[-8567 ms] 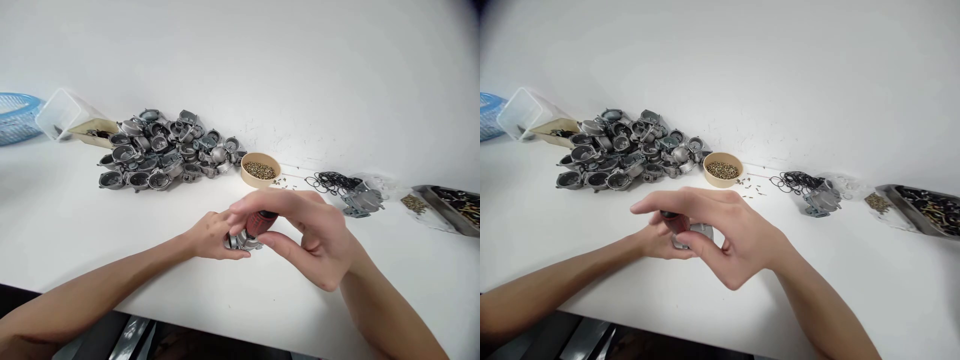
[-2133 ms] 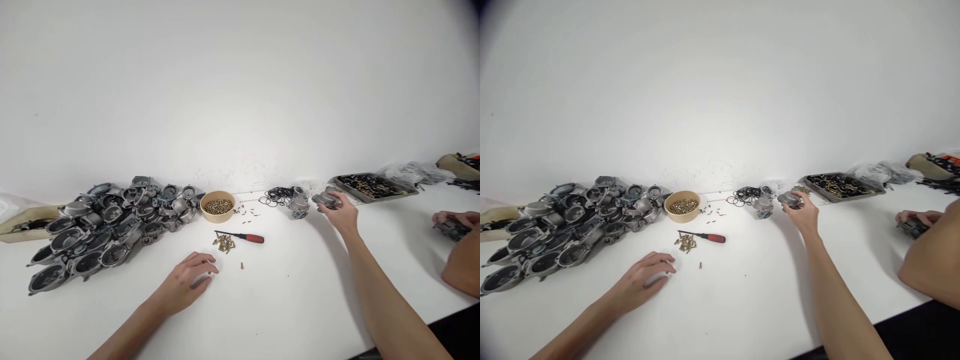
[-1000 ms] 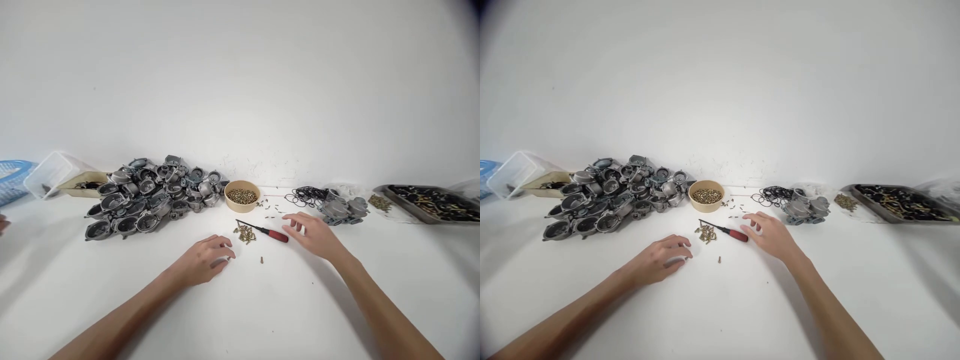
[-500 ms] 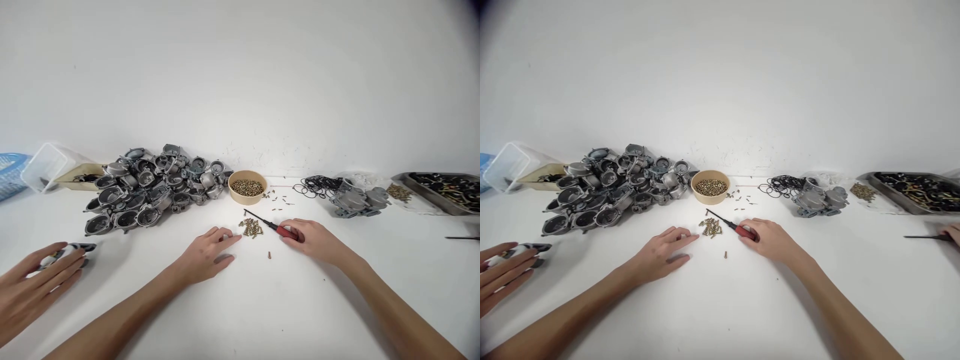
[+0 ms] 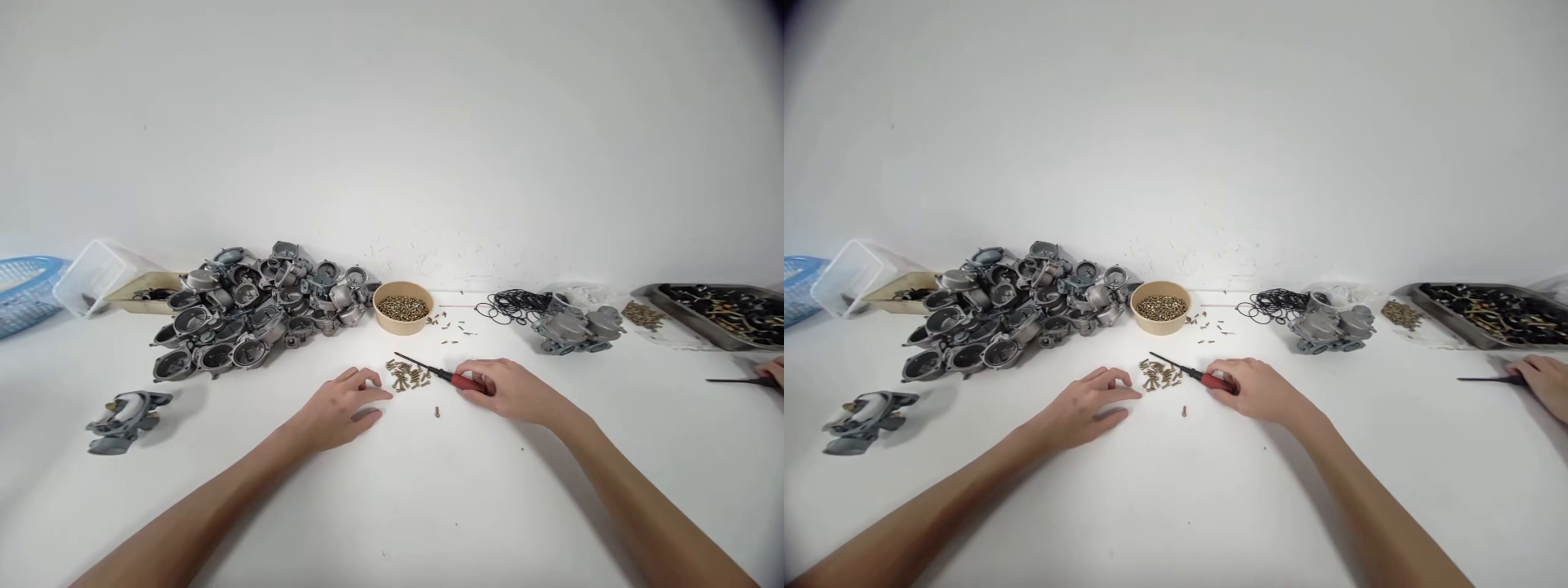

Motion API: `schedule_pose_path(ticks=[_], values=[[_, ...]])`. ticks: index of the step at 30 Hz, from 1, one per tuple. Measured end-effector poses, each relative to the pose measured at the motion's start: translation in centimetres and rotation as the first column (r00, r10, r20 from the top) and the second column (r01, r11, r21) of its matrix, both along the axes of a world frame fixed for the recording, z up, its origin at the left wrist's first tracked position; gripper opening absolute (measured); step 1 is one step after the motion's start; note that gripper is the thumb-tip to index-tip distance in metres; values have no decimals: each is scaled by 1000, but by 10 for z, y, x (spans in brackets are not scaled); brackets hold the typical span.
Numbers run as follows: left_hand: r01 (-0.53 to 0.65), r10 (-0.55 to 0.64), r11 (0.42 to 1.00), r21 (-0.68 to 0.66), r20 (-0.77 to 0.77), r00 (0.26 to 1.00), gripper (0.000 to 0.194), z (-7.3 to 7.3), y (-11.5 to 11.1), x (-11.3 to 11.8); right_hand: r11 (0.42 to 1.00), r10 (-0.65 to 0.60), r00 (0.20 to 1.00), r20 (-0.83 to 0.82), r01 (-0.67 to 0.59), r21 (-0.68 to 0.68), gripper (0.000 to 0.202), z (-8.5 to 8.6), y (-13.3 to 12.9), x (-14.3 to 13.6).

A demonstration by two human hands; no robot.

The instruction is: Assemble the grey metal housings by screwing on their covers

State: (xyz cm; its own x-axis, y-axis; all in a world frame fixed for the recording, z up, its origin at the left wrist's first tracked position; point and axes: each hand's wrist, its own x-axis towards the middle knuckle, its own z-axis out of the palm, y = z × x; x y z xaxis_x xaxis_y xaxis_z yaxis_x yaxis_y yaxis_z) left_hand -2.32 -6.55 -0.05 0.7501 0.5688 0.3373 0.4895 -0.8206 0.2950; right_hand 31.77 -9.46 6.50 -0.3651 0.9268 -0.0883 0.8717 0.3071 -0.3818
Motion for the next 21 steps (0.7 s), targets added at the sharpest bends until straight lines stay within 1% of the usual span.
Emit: schedule_pose_path(ticks=[6, 12, 14, 15, 16, 18, 19, 20, 21], values=[[-1, 1, 1000, 13, 1, 1000, 28, 1, -1, 0, 1000, -18, 1000, 4, 18, -8, 18, -1, -1, -2], [-70, 69, 997, 23, 32, 997, 29, -8, -7, 13, 998, -52, 998, -21, 53, 27, 24, -2, -2, -5], [-78, 76, 996, 46, 37, 996, 31, -3, -4, 14, 996, -78, 996, -39, 80, 33, 26, -4, -1, -6], [-78, 76, 994, 71, 39, 996, 30, 4, -1, 11, 995, -92, 995, -43, 94, 39, 26, -6, 0, -6], [-87, 82, 991, 106, 48, 995, 30, 15, 1, 6, 993, -105, 994, -43, 107, 50, 26, -8, 1, -5], [-137, 122, 971, 197, 85, 989, 24, 44, 3, -17, 990, -118, 992, -39, 120, 78, 28, -12, 3, -3], [-220, 189, 945, 242, 143, 971, 23, 59, 3, -35, 988, -119, 992, -34, 122, 92, 29, -14, 4, -2], [-324, 273, 912, 253, 217, 937, 25, 74, 1, -56, 986, -118, 993, -29, 121, 111, 29, -16, 4, -2], [-450, 377, 860, 241, 293, 878, 32, 86, -2, -79, 982, -124, 992, -24, 126, 140, 30, -18, 5, -1]])
